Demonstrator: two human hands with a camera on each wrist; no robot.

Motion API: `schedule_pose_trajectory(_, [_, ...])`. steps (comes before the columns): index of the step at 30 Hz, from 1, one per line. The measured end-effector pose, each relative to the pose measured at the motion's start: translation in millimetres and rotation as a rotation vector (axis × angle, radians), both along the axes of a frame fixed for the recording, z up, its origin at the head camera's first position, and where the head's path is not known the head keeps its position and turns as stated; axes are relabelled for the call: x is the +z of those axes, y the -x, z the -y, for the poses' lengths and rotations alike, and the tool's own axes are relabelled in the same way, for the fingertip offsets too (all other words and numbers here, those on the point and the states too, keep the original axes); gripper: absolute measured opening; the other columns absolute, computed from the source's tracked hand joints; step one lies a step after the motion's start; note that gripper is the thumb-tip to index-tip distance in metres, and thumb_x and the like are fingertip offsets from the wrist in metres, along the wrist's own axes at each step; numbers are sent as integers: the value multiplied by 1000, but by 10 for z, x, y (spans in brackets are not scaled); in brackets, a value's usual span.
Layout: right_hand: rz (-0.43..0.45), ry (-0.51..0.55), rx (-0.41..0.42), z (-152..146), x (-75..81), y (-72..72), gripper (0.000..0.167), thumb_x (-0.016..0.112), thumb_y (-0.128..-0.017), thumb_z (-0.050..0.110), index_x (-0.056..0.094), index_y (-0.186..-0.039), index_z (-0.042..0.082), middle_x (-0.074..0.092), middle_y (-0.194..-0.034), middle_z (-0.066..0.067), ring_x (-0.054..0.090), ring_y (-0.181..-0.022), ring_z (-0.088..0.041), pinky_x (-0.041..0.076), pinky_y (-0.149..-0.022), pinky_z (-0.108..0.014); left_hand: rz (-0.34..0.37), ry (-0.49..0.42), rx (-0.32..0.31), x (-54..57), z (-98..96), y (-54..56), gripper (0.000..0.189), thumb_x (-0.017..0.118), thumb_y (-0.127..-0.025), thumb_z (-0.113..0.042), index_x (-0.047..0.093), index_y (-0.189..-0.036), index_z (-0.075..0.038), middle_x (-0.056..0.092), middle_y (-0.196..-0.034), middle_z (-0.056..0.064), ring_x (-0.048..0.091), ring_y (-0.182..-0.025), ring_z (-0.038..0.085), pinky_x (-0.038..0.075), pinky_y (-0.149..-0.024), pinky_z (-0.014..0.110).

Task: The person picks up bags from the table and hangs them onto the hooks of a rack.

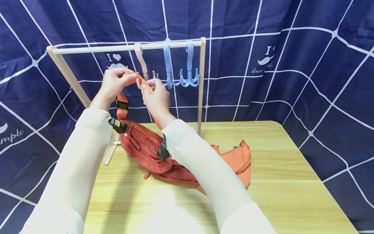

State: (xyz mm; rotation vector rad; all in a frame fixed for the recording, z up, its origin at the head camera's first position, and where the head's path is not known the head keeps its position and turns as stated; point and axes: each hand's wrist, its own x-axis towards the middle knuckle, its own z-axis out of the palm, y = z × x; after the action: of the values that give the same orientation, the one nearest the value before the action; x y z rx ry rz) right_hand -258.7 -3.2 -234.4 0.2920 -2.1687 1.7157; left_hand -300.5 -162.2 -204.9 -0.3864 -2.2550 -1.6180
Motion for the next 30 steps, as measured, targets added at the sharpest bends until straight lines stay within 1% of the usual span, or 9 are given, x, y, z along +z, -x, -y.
schedule_pose_trajectory(2, [7, 6, -3, 11, -13, -14, 19, 63, -93, 20, 60, -107, 7, 64, -88, -6, 65, -58, -18, 52, -51, -25, 16, 8, 2, -10, 16, -9, 21, 73, -86, -19, 72, -99, -3, 66, -88, 1, 63, -88, 11, 48, -87, 27])
schedule_pose_trajectory(5, [21, 20, 5, 15, -40, -25, 18, 62, -94, 20, 60, -107, 7, 63, -88, -6, 65, -60, -18, 53, -52, -24, 41, 29, 13, -36, 45, -6, 19, 73, -85, -21, 73, -97, -5, 65, -88, 1, 61, -87, 12, 48, -81, 23])
schedule_pose_trajectory(9, [33, 28, 39, 11, -89, -42, 19, 60, -95, 20, 58, -108, 7, 61, -90, -6, 66, -61, -18, 53, -54, -25, 55, 74, 29, -77, 84, 0, 20, 73, -85, -25, 74, -95, -8, 66, -87, -1, 58, -79, 13, 46, -68, 21])
schedule_pose_trajectory(12, [30, 16, 44, 22, -132, -59, 21, 59, -95, 21, 56, -110, 7, 61, -92, -7, 67, -61, -19, 53, -57, -26, 54, 117, 37, -97, 111, -10, 23, 72, -86, -27, 74, -98, -7, 67, -86, -2, 56, -75, 14, 45, -64, 22])
schedule_pose_trajectory(16, [13, -35, -6, 55, -192, -87, 24, 60, -95, 24, 57, -112, 8, 64, -96, -5, 64, -76, -17, 49, -69, -26, 54, 159, 39, -123, 142, -16, 26, 70, -88, -26, 72, -103, -4, 68, -88, -2, 57, -80, 13, 45, -68, 23])
schedule_pose_trajectory(19, [0, -51, -28, 88, -235, -112, 26, 61, -94, 26, 57, -113, 9, 65, -100, -5, 60, -84, -18, 46, -74, -28, 51, 180, 36, -148, 166, -16, 29, 70, -89, -25, 71, -106, -2, 69, -91, 0, 57, -85, 14, 46, -74, 25])
schedule_pose_trajectory(23, [-12, -10, -14, 142, -283, -162, 26, 61, -94, 22, 54, -115, 8, 65, -103, -7, 65, -87, -18, 49, -76, -26, 64, 215, 35, -176, 198, -25, 31, 69, -89, -26, 70, -108, -3, 69, -96, 3, 59, -89, 14, 49, -82, 32])
schedule_pose_trajectory(25, [-16, 15, -10, 171, -304, -197, 27, 62, -93, 19, 53, -116, 7, 63, -105, -8, 65, -90, -19, 49, -77, -25, 78, 229, 35, -189, 215, -34, 31, 69, -89, -28, 70, -109, -4, 69, -100, 5, 60, -90, 13, 50, -84, 35])
schedule_pose_trajectory(30, [-32, 49, -17, 219, -347, -310, 36, 65, -91, 15, 48, -122, 8, 55, -114, -8, 58, -100, -21, 46, -83, -27, 111, 228, 7, -219, 279, -51, 34, 69, -88, -29, 69, -111, -4, 67, -110, 8, 61, -95, 15, 50, -84, 32])
